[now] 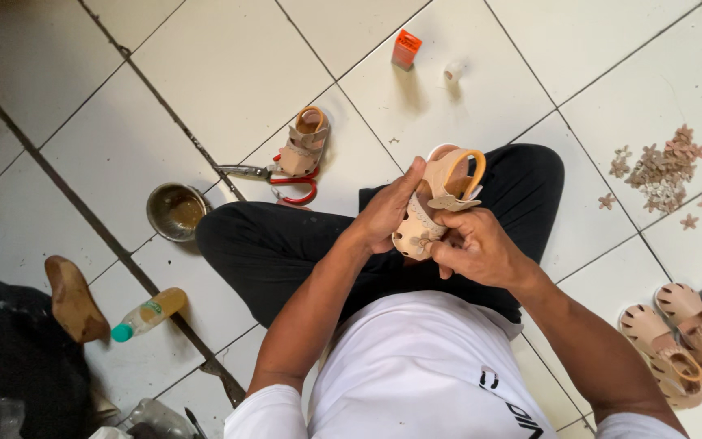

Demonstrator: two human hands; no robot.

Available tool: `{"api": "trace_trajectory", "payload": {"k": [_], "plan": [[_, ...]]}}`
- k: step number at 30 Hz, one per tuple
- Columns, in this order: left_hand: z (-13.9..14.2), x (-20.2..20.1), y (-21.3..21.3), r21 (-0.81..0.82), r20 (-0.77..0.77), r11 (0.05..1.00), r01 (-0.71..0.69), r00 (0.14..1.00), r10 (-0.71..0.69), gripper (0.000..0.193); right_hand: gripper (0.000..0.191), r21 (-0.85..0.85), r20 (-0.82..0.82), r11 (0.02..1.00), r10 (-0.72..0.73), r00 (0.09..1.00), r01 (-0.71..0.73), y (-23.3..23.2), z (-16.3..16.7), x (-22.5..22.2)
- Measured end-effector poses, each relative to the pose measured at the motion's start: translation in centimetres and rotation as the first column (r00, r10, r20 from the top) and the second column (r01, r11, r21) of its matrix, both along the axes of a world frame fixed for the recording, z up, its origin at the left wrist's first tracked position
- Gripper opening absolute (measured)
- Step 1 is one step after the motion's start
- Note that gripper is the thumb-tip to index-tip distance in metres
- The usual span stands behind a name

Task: The person sits on the floor and decorates beige sandals by applying glue from a small bottle and attaching small flower-shaped embellishments to the upper part of the sandals. The person handles the sandals one at a time, picking up decorations from the floor and pressing them onto the glued areas.

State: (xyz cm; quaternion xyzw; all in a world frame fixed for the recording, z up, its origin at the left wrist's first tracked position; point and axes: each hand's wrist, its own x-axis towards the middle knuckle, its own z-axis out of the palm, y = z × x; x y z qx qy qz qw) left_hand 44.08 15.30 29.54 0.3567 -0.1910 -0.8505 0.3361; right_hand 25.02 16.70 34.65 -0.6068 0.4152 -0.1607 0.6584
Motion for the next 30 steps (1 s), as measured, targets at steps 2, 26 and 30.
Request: {"api": "trace_trajectory", "payload": {"k": [2,26,30], "plan": [[-0.5,0.2,0.0,0.025,0.052,1.0,-0.011,0.999,0.01,0.085,0.017,-0.07,0.067,0.998,0.012,0.998,-0.007,-0.1,-0.6,0.3],[-10.2,19.1,-7.5,-0.46,0.81,0.778,0.429,-0.158,0.565,0.047,0.058,-0.61,-0.552,0.671,0.023,0.833,-0.423,-14.0,-4.5,15.8],[-9.2,21.4,-9.3,-0.426,0.808,0.746,0.512,-0.155,0.569,0.041,0.062,-0.656,-0.391,0.723,-0.08,0.917,-0.217,-16.0,-6.1,16.2]]}}
